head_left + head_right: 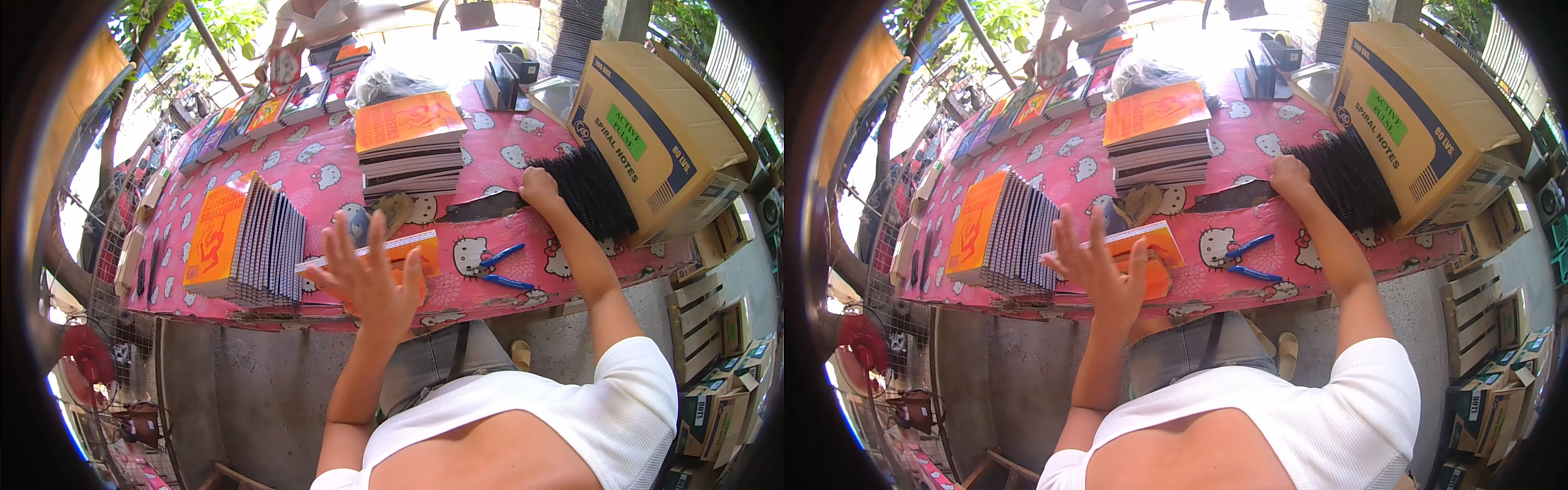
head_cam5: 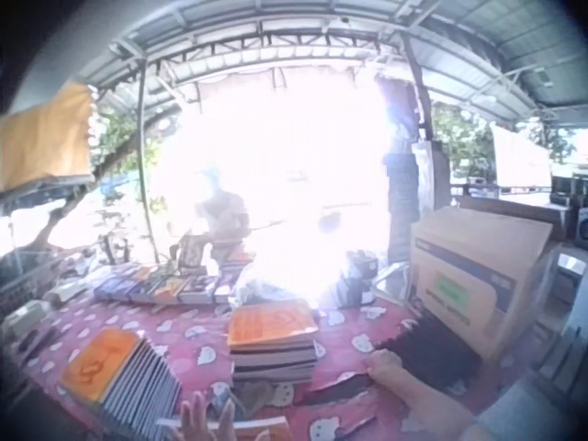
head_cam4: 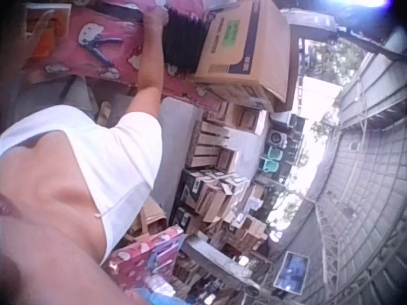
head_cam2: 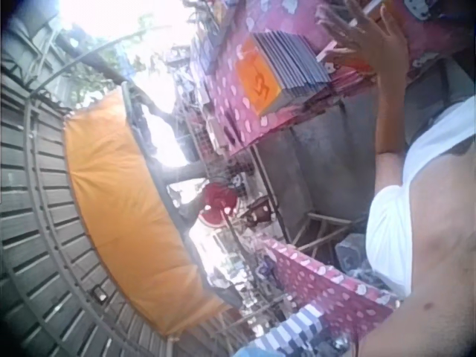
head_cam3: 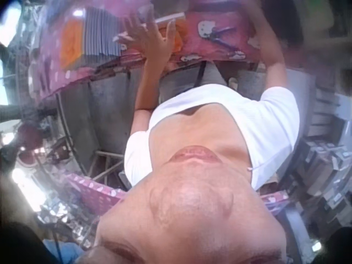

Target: The person threads a plastic spiral through the punched holes of a notebook by hand, then uses a blue tool to cut and crimp the ends of the spiral.

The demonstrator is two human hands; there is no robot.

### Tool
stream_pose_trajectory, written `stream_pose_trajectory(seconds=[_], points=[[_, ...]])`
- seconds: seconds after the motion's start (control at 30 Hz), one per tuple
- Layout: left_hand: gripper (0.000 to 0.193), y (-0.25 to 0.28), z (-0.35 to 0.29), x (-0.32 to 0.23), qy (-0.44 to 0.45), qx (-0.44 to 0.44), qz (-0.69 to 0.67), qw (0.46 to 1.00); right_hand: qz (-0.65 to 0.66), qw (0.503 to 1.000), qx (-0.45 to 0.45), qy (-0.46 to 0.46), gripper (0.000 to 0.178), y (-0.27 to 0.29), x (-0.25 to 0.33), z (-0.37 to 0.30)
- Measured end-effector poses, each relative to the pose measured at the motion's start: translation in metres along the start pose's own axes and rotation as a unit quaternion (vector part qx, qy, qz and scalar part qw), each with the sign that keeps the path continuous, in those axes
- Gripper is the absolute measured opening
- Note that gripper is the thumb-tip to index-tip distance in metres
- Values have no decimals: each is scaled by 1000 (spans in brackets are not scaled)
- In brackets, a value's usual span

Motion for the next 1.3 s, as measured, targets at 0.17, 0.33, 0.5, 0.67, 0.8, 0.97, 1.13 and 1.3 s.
stream_pose_trajectory(seconds=[0.17,0.33,0.5,0.67,0.8,0.97,1.13,1.3], points=[[50,-32,-4,8,-27,156,-27,987,374,899,-77,213,24,101,89,-85],[19,-21,4,17,-2,51,-227,973,480,824,-56,296,25,139,139,-155],[16,-18,8,15,10,52,-252,966,478,820,-116,292,20,151,135,-147],[17,-18,6,15,23,47,-251,967,510,790,72,332,18,135,152,-139],[22,-20,1,17,22,28,-249,968,483,793,109,355,15,137,159,-135],[31,-22,3,18,25,24,-242,970,419,803,21,424,9,157,160,-142],[31,-16,0,18,19,26,-240,970,374,857,31,352,13,152,167,-152],[25,-2,4,16,7,18,-189,982,280,865,-82,408,24,159,164,-166]])
Point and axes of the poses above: each hand's wrist, its own z-axis towards the middle knuckle, its own y-axis out of the back of the hand, x = y × z, the point moved 8 cm from there along z, towards the middle knuckle, and after that the axes turned 14 degrees about -z, right-handed, at the moved point
